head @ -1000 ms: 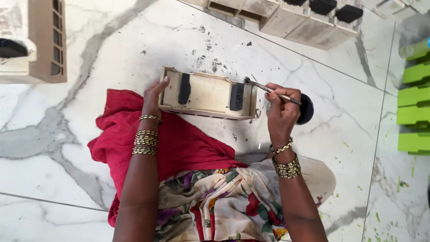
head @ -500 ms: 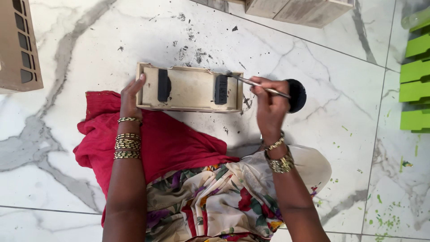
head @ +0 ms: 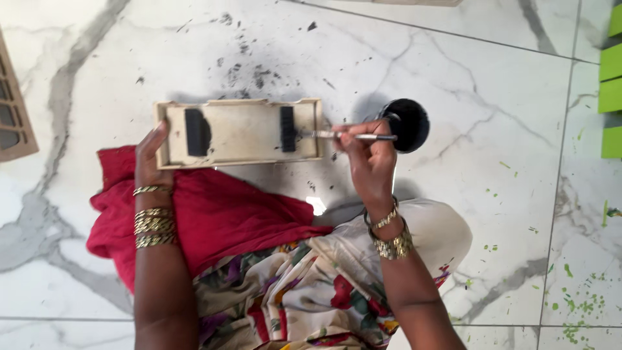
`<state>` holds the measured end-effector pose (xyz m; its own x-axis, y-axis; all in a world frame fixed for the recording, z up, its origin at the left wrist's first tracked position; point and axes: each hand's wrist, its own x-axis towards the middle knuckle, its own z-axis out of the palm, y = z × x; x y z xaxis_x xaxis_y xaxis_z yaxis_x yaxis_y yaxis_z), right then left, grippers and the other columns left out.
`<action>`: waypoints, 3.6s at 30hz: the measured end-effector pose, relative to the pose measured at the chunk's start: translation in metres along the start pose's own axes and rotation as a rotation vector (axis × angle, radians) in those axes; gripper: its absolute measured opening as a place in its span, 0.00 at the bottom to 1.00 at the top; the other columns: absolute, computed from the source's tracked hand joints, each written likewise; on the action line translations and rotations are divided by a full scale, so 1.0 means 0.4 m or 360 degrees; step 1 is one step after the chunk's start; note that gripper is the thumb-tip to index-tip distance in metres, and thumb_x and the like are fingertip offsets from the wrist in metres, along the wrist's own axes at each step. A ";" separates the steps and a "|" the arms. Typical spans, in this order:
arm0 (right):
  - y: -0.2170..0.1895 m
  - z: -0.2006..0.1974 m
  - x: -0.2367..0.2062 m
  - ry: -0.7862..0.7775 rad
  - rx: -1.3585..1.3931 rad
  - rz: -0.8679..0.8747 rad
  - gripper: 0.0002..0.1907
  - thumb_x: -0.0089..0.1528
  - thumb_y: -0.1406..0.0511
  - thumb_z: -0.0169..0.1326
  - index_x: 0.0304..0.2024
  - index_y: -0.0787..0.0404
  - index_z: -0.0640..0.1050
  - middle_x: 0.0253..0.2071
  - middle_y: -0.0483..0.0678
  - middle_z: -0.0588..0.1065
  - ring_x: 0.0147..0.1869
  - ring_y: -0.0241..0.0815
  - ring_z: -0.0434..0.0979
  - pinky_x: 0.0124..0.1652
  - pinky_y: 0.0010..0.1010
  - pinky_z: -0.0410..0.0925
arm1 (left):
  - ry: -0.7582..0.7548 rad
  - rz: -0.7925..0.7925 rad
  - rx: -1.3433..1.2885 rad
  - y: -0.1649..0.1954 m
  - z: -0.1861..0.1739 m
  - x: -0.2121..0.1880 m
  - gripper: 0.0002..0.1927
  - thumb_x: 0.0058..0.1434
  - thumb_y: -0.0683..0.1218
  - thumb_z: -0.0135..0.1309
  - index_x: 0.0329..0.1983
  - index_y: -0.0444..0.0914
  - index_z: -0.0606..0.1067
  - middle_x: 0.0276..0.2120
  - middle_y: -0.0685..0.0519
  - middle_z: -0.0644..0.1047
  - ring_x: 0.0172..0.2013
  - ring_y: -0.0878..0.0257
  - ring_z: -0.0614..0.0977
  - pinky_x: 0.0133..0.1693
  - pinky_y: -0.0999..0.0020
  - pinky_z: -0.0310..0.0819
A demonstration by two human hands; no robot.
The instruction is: The person sits on the floor and uses a brush to paint black paint onto dark rectangular blocks seated in a wooden tray, dipping the brush into a paint can between blocks. They rotate the tray to reach each block and set finished trays aside with other completed trays.
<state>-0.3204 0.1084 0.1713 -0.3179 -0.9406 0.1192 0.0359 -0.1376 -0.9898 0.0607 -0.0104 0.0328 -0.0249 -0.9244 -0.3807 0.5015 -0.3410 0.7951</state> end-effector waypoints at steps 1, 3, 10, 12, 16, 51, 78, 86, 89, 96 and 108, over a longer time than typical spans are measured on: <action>-0.002 -0.011 -0.005 -0.0041 -0.0047 0.0079 0.07 0.69 0.76 0.51 0.45 0.65 0.67 0.48 0.59 0.78 0.50 0.40 0.82 0.47 0.28 0.79 | 0.0006 0.0008 -0.0009 0.001 0.000 0.001 0.24 0.66 0.51 0.62 0.58 0.31 0.76 0.49 0.49 0.80 0.49 0.61 0.83 0.51 0.67 0.80; -0.003 -0.028 -0.008 0.0086 0.0014 0.0008 0.07 0.70 0.76 0.51 0.45 0.64 0.67 0.48 0.59 0.79 0.50 0.39 0.82 0.49 0.28 0.80 | 0.0038 -0.0005 -0.0011 0.005 0.005 -0.008 0.23 0.68 0.50 0.62 0.58 0.30 0.75 0.50 0.48 0.80 0.50 0.60 0.83 0.52 0.66 0.80; 0.083 -0.007 0.037 0.0122 0.0332 0.0253 0.06 0.69 0.74 0.54 0.44 0.65 0.69 0.46 0.61 0.81 0.42 0.41 0.83 0.41 0.26 0.78 | 0.0001 0.0020 -0.0036 0.019 0.027 -0.029 0.27 0.67 0.51 0.61 0.62 0.30 0.73 0.53 0.48 0.80 0.53 0.58 0.84 0.56 0.64 0.81; 0.093 -0.026 0.024 0.0007 0.0290 0.0251 0.07 0.68 0.74 0.55 0.43 0.64 0.69 0.45 0.60 0.79 0.48 0.43 0.84 0.43 0.29 0.80 | -0.0002 0.0051 -0.0083 0.012 0.012 -0.017 0.27 0.67 0.50 0.61 0.64 0.30 0.72 0.55 0.48 0.80 0.54 0.59 0.83 0.57 0.65 0.81; 0.054 -0.085 0.005 0.0047 0.0389 -0.0033 0.07 0.72 0.73 0.55 0.47 0.64 0.69 0.48 0.62 0.80 0.47 0.45 0.82 0.49 0.31 0.79 | -0.0013 0.0119 0.0122 -0.039 -0.032 0.007 0.23 0.75 0.50 0.54 0.64 0.28 0.72 0.52 0.46 0.78 0.50 0.59 0.81 0.50 0.64 0.77; -0.023 -0.025 0.028 0.0243 0.0408 -0.0069 0.06 0.71 0.72 0.53 0.49 0.65 0.69 0.50 0.66 0.77 0.54 0.56 0.83 0.50 0.40 0.81 | 0.1538 0.1103 -0.0680 0.167 -0.196 0.094 0.42 0.58 0.59 0.67 0.63 0.32 0.61 0.58 0.43 0.70 0.58 0.53 0.72 0.59 0.59 0.69; 0.057 -0.057 0.052 0.0335 0.0559 0.0282 0.04 0.69 0.71 0.52 0.46 0.64 0.72 0.50 0.64 0.77 0.49 0.55 0.82 0.49 0.44 0.80 | 0.0079 0.1560 0.2369 0.121 0.480 0.565 0.38 0.73 0.53 0.55 0.78 0.33 0.55 0.79 0.39 0.48 0.77 0.45 0.49 0.74 0.45 0.49; 0.018 -0.072 0.067 0.0383 0.0551 0.0475 0.05 0.68 0.69 0.51 0.45 0.65 0.73 0.50 0.66 0.78 0.50 0.55 0.83 0.49 0.41 0.79 | 0.0303 0.1496 0.3049 0.159 0.516 0.692 0.31 0.59 0.61 0.64 0.57 0.37 0.74 0.57 0.43 0.66 0.59 0.47 0.65 0.58 0.46 0.61; 0.014 -0.074 0.065 0.0320 0.0617 0.0440 0.05 0.68 0.70 0.51 0.45 0.65 0.73 0.50 0.65 0.78 0.50 0.56 0.83 0.48 0.41 0.78 | 0.0273 0.1442 0.3072 0.196 0.498 0.654 0.31 0.58 0.67 0.63 0.50 0.39 0.76 0.49 0.44 0.68 0.54 0.48 0.66 0.52 0.50 0.61; 0.012 -0.072 0.059 0.0319 0.0703 0.0347 0.03 0.68 0.71 0.51 0.44 0.65 0.73 0.50 0.65 0.78 0.51 0.57 0.83 0.49 0.41 0.78 | 0.0394 0.1902 0.2215 0.086 0.338 0.377 0.34 0.64 0.73 0.58 0.42 0.37 0.74 0.50 0.42 0.72 0.59 0.46 0.68 0.66 0.41 0.54; -0.041 -0.076 0.022 0.0257 0.0702 -0.0006 0.05 0.69 0.73 0.52 0.46 0.66 0.71 0.50 0.67 0.78 0.49 0.56 0.84 0.48 0.40 0.80 | 0.0336 0.1577 0.1705 -0.030 0.129 -0.085 0.19 0.63 0.55 0.66 0.27 0.39 0.73 0.46 0.53 0.81 0.67 0.54 0.75 0.77 0.38 0.51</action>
<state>-0.3527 0.1119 0.1863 -0.4611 -0.8842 0.0747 0.4227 -0.2928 -0.8577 0.0109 0.0163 0.0608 0.1099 -0.8413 0.5292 -0.6288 0.3535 0.6926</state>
